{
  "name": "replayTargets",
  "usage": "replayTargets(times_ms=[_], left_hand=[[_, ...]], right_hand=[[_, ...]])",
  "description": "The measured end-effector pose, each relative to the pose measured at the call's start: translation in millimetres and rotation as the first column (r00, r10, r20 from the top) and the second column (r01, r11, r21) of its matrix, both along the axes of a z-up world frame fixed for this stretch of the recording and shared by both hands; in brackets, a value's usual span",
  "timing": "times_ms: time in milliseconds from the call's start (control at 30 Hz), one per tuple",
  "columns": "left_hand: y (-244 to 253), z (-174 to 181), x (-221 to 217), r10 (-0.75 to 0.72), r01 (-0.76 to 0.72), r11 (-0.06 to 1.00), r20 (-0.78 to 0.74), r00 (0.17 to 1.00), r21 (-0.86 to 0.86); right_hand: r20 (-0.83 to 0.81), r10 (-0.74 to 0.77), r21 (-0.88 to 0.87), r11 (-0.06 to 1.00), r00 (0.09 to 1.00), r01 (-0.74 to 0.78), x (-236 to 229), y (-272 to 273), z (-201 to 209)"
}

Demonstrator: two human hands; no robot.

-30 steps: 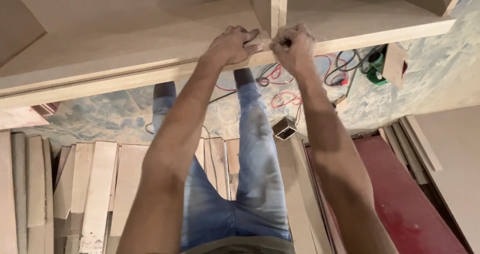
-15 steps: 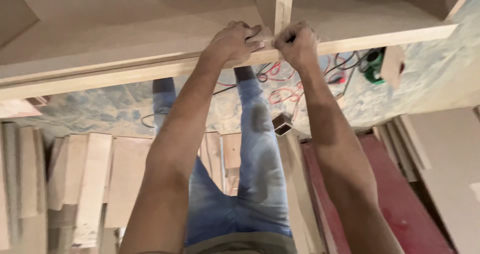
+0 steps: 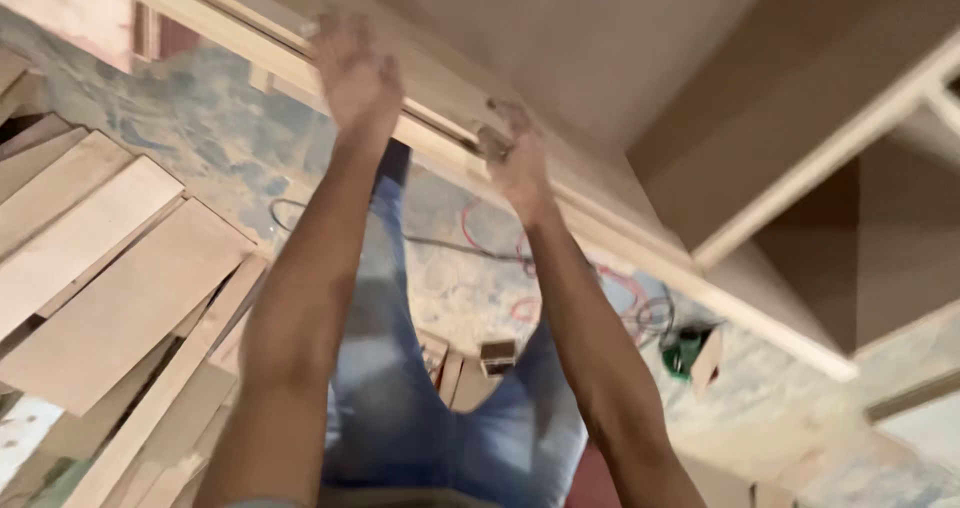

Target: The person assembles a wooden cabinet by marking, cutting, and fitting wooden planks. They use a pencil, circular saw, and hammer to secure the pieces together, working on a tiled floor in a workshop.

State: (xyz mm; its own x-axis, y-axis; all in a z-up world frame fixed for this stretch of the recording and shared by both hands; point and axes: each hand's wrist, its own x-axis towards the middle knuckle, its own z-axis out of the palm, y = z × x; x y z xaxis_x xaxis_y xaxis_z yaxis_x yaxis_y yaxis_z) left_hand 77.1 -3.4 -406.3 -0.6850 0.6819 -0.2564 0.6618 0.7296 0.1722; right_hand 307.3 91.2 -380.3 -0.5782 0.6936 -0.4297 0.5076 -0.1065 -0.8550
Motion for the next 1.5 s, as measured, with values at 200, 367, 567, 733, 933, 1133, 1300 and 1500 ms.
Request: replayTargets(times_ms=[200,367,567,733,933,1133,1300,1500], left_hand=[[-64.4,-9.4,-135.2,0.498,-0.489,0.862,-0.043,0.866,0.131],[-41.1,-12.6,-152.8,0.628,-0.668,0.732,0.25,0.737,0.133],[-20.6,10.1,-134.5,0.643,-0.656,0.731,0.134,0.754,0.187],[-13.2,19.2,-124.7,0.667,-0.698,0.699,0.207,0.715,0.158],[-7.8,16.6,-129.3,0.708,-0.776,0.621,0.347,0.615,0.111],[-6.2,13.9,-131.4,0.733,-0.779,0.624,0.296,0.612,0.066],[-4.1,8.9,-127.8,0.737,-0.77,0.632,0.239,0.633,0.092],[-3.2,9.4,-129.4,0.758,-0.787,0.615,0.239,0.607,0.05]], right_hand=[[-0.135,0.311,-0.324,0.884,0.941,-0.338,-215.9,-21.8,-40.8],[-0.142,0.458,-0.353,0.805,0.878,-0.477,-298.2,-30.8,-49.3],[-0.093,0.461,-0.472,0.76,0.882,-0.447,-299.5,-16.9,-28.8],[-0.115,0.389,-0.479,0.784,0.914,-0.394,-302.9,-20.0,-29.5],[-0.095,0.435,-0.405,0.805,0.896,-0.434,-297.2,-22.6,-40.6],[-0.127,0.415,-0.452,0.784,0.901,-0.425,-298.6,-20.3,-51.9],[-0.196,0.44,-0.412,0.774,0.877,-0.48,-294.6,-17.4,-55.3],[-0.169,0.402,-0.465,0.772,0.9,-0.433,-291.3,-20.7,-58.2]])
